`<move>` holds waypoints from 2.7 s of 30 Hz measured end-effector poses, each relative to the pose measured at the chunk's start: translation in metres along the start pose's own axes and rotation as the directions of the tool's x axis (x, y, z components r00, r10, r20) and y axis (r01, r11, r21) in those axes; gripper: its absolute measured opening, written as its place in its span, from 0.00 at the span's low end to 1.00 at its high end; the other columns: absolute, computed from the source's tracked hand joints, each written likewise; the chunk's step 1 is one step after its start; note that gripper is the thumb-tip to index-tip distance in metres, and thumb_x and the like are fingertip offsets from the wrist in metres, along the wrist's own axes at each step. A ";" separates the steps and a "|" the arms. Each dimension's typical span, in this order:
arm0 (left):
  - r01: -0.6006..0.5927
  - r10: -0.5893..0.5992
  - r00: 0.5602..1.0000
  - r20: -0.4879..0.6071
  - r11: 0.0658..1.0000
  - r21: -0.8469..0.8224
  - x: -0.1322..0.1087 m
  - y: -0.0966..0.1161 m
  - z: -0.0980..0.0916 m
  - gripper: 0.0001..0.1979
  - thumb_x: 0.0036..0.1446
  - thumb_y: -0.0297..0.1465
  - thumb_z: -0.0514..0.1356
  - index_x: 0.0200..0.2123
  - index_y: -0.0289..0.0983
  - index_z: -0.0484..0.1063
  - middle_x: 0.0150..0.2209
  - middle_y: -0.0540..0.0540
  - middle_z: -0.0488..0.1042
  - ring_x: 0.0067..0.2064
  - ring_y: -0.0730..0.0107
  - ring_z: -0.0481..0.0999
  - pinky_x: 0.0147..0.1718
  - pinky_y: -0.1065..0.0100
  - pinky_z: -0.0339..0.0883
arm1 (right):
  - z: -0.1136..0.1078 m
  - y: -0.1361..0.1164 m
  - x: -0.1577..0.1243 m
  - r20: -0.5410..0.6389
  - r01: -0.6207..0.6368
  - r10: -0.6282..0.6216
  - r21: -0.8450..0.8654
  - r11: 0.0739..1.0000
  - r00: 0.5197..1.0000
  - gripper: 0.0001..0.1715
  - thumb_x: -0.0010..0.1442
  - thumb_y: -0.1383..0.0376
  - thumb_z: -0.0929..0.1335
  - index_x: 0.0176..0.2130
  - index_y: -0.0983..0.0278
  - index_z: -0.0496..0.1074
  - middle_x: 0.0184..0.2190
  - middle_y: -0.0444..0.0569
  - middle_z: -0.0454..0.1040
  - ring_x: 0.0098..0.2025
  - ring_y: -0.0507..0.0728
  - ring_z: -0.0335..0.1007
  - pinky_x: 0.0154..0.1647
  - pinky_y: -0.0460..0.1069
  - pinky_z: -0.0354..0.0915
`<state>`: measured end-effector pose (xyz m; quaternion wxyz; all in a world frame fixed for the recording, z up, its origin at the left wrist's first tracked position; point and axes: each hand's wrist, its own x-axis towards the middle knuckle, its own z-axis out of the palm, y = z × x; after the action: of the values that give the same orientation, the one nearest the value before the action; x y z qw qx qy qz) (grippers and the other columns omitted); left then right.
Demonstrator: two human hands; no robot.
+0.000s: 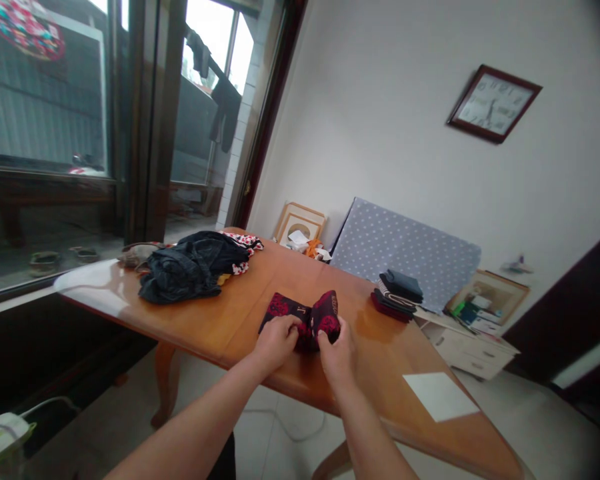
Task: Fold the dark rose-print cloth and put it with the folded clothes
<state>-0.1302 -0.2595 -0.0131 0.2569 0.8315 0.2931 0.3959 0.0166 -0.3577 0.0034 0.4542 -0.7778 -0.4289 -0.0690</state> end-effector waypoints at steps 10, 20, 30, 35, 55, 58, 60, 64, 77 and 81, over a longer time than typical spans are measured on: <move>0.198 -0.186 0.976 -0.112 0.974 0.112 0.000 -0.048 -0.042 0.14 0.59 0.26 0.54 0.45 0.40 0.76 0.44 0.43 0.80 0.47 0.61 0.77 0.47 0.64 0.66 | 0.025 -0.046 -0.016 0.079 0.182 -0.170 -0.190 0.965 0.982 0.36 0.59 0.63 0.63 0.65 0.62 0.59 0.55 0.59 0.68 0.56 0.68 0.63 0.56 0.59 0.60; 0.282 -0.274 0.954 -0.122 0.957 0.058 -0.002 -0.045 -0.043 0.14 0.67 0.36 0.50 0.44 0.42 0.75 0.42 0.45 0.81 0.46 0.61 0.78 0.45 0.66 0.66 | 0.069 -0.057 -0.048 0.213 0.452 -0.406 -0.264 0.852 0.889 0.26 0.62 0.69 0.62 0.58 0.59 0.69 0.58 0.54 0.69 0.62 0.66 0.56 0.64 0.62 0.49; 0.244 -0.238 0.965 -0.108 0.968 0.051 0.001 -0.048 -0.042 0.17 0.67 0.44 0.51 0.43 0.41 0.75 0.42 0.45 0.80 0.44 0.62 0.79 0.42 0.67 0.66 | 0.067 -0.056 -0.052 0.236 0.452 -0.411 -0.156 0.879 0.881 0.34 0.55 0.71 0.64 0.61 0.62 0.67 0.62 0.53 0.66 0.67 0.64 0.54 0.70 0.61 0.42; 0.221 -0.216 0.975 -0.055 0.969 0.114 0.001 -0.047 -0.042 0.17 0.64 0.45 0.55 0.46 0.41 0.74 0.45 0.44 0.80 0.46 0.61 0.78 0.42 0.67 0.66 | 0.050 -0.042 -0.032 0.125 0.267 -0.281 0.118 0.957 0.952 0.29 0.60 0.67 0.59 0.59 0.63 0.67 0.59 0.53 0.70 0.63 0.60 0.62 0.65 0.55 0.55; 0.076 -0.075 0.995 0.072 0.997 -0.006 -0.012 -0.012 -0.036 0.16 0.64 0.42 0.54 0.47 0.40 0.73 0.42 0.44 0.81 0.44 0.61 0.81 0.42 0.64 0.72 | 0.017 -0.012 -0.008 0.113 -0.311 0.290 0.346 0.885 0.950 0.24 0.52 0.58 0.68 0.49 0.62 0.72 0.41 0.49 0.79 0.41 0.58 0.75 0.41 0.49 0.66; -0.041 0.066 0.972 0.225 0.993 -0.113 -0.034 0.019 -0.021 0.16 0.64 0.40 0.54 0.49 0.41 0.73 0.40 0.46 0.82 0.42 0.64 0.81 0.41 0.66 0.72 | -0.012 0.016 0.002 0.088 -0.317 0.308 0.398 0.861 0.947 0.21 0.51 0.58 0.66 0.44 0.62 0.75 0.37 0.48 0.80 0.38 0.58 0.74 0.37 0.48 0.66; -0.119 0.158 0.938 0.308 0.983 -0.143 -0.049 0.044 -0.010 0.14 0.64 0.39 0.55 0.48 0.41 0.75 0.41 0.46 0.81 0.43 0.63 0.80 0.43 0.66 0.71 | -0.032 0.037 0.007 0.081 -0.323 0.318 0.395 0.860 0.945 0.20 0.51 0.58 0.65 0.42 0.63 0.75 0.36 0.48 0.80 0.38 0.58 0.74 0.36 0.47 0.66; -0.235 0.271 0.881 0.389 0.962 -0.139 -0.061 0.073 0.009 0.12 0.65 0.38 0.55 0.43 0.44 0.78 0.38 0.49 0.81 0.42 0.64 0.79 0.46 0.63 0.69 | -0.060 0.070 0.011 0.074 -0.331 0.327 0.360 0.872 0.942 0.19 0.52 0.59 0.65 0.40 0.64 0.76 0.35 0.49 0.80 0.37 0.57 0.75 0.36 0.47 0.67; -0.004 -0.069 0.972 0.224 0.950 0.312 0.031 0.002 0.020 0.20 0.57 0.34 0.60 0.53 0.40 0.70 0.51 0.42 0.76 0.54 0.58 0.74 0.51 0.61 0.65 | -0.069 0.045 -0.015 0.090 0.203 -0.191 -0.157 0.966 0.977 0.32 0.63 0.49 0.64 0.60 0.62 0.69 0.63 0.55 0.66 0.68 0.63 0.54 0.69 0.60 0.45; 0.008 -0.101 0.967 0.234 0.930 0.367 0.037 0.002 0.030 0.15 0.57 0.38 0.59 0.47 0.43 0.73 0.47 0.44 0.78 0.51 0.54 0.74 0.47 0.59 0.65 | -0.056 0.039 -0.026 0.236 0.258 -0.193 -0.286 0.923 0.952 0.43 0.58 0.50 0.69 0.67 0.64 0.59 0.69 0.57 0.56 0.71 0.65 0.45 0.70 0.63 0.38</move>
<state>-0.0867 -0.2412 -0.0095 0.1447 0.8989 0.3498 0.2205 0.0446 -0.4249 -0.0020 0.2676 -0.7880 -0.5437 -0.1084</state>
